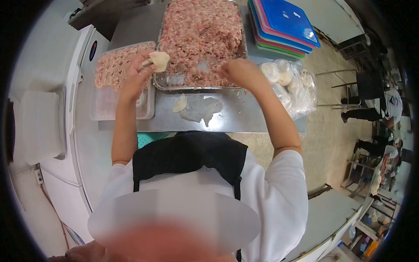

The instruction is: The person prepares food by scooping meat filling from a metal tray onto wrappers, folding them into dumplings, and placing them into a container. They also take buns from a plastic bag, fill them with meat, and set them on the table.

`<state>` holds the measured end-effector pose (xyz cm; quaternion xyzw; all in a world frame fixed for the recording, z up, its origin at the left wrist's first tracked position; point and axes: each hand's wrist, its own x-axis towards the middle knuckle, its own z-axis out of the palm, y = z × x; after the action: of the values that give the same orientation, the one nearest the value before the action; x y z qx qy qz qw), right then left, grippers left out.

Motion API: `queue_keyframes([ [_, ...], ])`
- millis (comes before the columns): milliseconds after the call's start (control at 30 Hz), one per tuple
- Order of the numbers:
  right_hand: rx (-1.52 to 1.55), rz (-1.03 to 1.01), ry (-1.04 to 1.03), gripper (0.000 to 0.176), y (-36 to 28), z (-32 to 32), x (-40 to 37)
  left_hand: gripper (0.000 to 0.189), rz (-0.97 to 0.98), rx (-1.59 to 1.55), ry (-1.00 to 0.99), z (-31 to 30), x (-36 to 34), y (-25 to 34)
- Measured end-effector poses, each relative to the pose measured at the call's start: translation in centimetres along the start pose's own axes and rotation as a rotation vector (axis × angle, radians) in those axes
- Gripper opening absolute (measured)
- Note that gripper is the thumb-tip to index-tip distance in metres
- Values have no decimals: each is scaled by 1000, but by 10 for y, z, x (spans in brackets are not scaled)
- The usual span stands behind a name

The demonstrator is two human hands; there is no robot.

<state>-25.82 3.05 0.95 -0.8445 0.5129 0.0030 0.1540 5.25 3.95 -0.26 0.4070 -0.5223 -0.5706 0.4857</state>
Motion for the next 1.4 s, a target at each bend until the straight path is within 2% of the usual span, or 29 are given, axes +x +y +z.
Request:
queue_keyframes([
  [67,360,38,80,38,24,5,0,39,16,-5,-31,15,3,-12],
  [133,718,103,129,38,16,19,1,40,98,79,-66,31,9,-24],
  [233,1264,198,146,31,-7,38,8,46,206,500,-94,58,10,-24],
  [300,1533,181,209,27,-22,46,14,45,142,469,-97,73,9,-24],
  [333,1562,187,225,16,-25,46,16,43,97,421,-88,76,11,-32],
  [467,1677,210,201,12,-16,47,16,39,11,184,-98,72,14,-50],
  [567,1766,195,182,11,-10,43,11,39,134,326,12,52,23,-77],
  [600,1785,190,174,11,-9,41,10,42,68,293,86,52,21,-71],
  [700,1803,184,158,10,-7,42,13,41,376,583,106,59,11,-63],
  [800,1802,170,124,10,-14,41,17,41,333,457,-95,85,1,-57],
  [900,1781,134,103,11,-17,41,19,37,-97,153,-61,88,2,-43],
  [1000,1742,118,64,12,-13,40,19,33,119,326,-97,75,5,-51],
  [1100,1692,129,55,15,-16,37,18,26,27,420,-84,66,5,-47],
  [1200,1547,102,108,19,-19,40,21,23,64,468,16,66,6,-25],
  [1233,1484,84,127,21,-21,41,23,22,61,407,-1,65,7,-25],
  [1333,1572,-15,87,26,-31,46,23,23,56,279,-40,61,11,-28],
  [1400,1584,33,85,26,-27,51,28,24,49,265,-51,60,11,-29],
])
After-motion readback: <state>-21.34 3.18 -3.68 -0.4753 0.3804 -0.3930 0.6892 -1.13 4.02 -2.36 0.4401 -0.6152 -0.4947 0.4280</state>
